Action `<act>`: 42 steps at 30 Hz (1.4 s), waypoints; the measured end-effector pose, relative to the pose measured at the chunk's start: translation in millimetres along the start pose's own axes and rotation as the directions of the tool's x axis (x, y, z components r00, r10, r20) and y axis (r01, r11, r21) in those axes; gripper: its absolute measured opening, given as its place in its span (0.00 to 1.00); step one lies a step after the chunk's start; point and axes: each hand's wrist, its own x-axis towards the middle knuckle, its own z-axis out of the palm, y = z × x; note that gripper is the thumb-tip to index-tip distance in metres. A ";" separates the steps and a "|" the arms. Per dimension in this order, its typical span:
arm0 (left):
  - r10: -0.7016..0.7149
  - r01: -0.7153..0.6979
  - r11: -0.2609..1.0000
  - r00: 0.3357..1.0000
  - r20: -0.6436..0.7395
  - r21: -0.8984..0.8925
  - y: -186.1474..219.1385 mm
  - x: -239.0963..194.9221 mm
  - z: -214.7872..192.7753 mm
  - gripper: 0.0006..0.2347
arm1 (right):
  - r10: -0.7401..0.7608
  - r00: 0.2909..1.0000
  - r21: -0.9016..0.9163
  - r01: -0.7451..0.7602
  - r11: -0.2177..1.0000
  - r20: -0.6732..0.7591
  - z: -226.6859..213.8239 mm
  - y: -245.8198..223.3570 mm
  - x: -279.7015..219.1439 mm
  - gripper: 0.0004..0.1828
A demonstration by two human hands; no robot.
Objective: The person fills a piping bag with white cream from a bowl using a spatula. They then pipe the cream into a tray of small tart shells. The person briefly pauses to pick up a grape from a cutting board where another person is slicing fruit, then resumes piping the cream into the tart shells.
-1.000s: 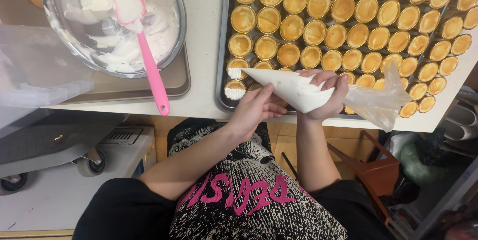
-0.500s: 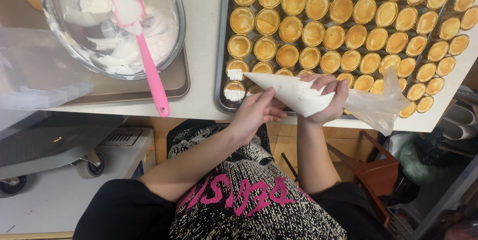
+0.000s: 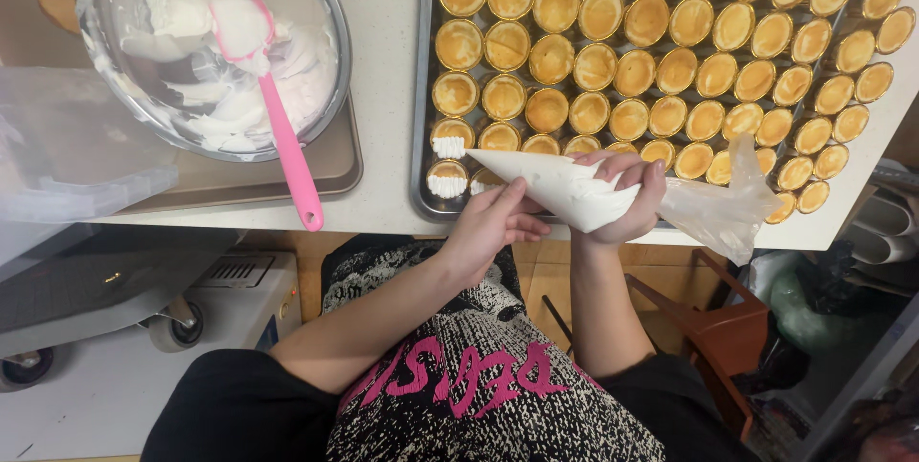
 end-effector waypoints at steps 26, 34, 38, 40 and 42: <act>0.034 -0.035 0.999 0.999 0.038 0.026 -0.6 7.1 2.9 0.20 | -0.030 0.999 0.048 0.032 0.998 -0.038 -4.2 1.2 3.0 0.22; -0.007 0.001 0.997 0.998 0.069 0.075 -14.0 -10.1 14.1 0.20 | 0.035 0.994 0.133 -0.021 0.991 -0.106 -20.0 -26.0 -16.2 0.22; -0.065 0.059 0.995 0.995 0.078 0.083 -26.2 -20.2 16.7 0.20 | 0.025 0.997 0.082 -0.019 0.996 -0.076 -34.9 -30.9 -32.7 0.23; -0.092 0.086 0.993 0.993 0.073 0.077 -30.0 -25.7 15.0 0.20 | 0.005 0.999 0.071 -0.003 0.997 -0.033 -38.4 -28.9 -40.3 0.23; -0.105 0.100 0.993 0.991 0.086 0.063 -34.4 -31.0 13.1 0.20 | 0.016 0.998 0.105 -0.009 0.994 -0.065 -41.0 -28.5 -45.8 0.23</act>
